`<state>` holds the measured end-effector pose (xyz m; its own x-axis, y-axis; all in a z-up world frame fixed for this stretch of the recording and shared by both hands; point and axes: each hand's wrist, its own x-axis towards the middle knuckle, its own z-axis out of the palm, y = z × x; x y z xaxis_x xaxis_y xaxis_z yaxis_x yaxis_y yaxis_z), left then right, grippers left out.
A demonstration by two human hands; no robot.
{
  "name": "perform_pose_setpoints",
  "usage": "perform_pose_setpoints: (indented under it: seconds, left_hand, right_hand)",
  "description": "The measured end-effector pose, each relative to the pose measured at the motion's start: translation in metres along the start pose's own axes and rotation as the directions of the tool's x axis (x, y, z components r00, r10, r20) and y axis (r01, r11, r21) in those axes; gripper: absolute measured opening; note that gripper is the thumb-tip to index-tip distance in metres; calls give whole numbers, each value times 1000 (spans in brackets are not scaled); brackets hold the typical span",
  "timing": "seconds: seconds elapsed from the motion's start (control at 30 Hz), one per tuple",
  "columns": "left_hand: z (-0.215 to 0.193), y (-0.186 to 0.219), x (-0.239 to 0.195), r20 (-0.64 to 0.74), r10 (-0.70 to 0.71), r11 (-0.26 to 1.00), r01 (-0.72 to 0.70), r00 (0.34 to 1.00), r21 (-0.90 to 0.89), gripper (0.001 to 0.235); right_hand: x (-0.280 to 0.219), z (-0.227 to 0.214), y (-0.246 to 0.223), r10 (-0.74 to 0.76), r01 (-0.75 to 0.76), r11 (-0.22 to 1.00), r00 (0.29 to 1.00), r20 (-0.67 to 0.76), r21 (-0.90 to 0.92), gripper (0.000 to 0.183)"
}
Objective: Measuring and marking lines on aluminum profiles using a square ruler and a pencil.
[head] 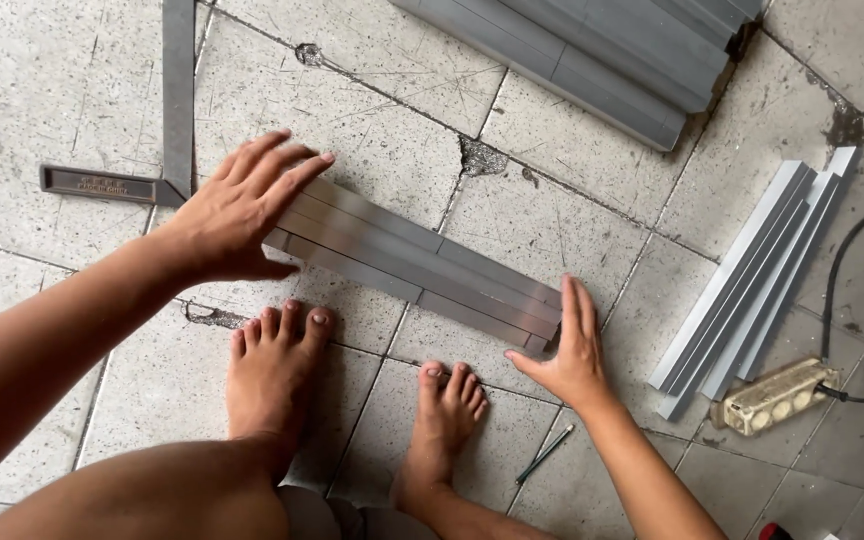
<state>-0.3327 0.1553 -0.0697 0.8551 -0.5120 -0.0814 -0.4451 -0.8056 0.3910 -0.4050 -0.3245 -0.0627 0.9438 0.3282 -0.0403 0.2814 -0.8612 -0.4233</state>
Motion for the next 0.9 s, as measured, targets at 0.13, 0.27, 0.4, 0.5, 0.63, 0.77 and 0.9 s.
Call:
perform_pose_setpoints:
  seconds: [0.13,0.27,0.4,0.5,0.63,0.77,0.9]
  left_hand:
    - [14,2,-10,-320,-63,913,-75,945,-402,142]
    - [20,18,-15,-403,-261,665,-140,877,-734,104]
    - [31,32,-13,-379,-295,619,-127,877,-775,95]
    - [34,30,-11,-399,-295,649,-124,868,-751,95]
    - [34,30,-12,-407,-311,649,-121,859,-751,94]
    - [32,31,-11,-420,-331,656,-114,845,-746,93]
    - [18,35,-11,-450,-268,746,-112,852,-657,81]
  right_hand:
    - [-18,6,-4,98,-84,991,985,-140,103,121]
    - [-23,9,-39,319,-285,877,947,-27,386,109]
    - [-22,24,-53,442,-428,755,892,96,497,108]
    - [-20,20,-56,462,-455,741,879,117,494,110]
    - [-19,18,-60,467,-459,740,877,115,491,110]
    - [-17,18,-63,476,-466,739,872,113,487,109]
    - [-27,33,-47,257,-198,854,965,-59,480,94]
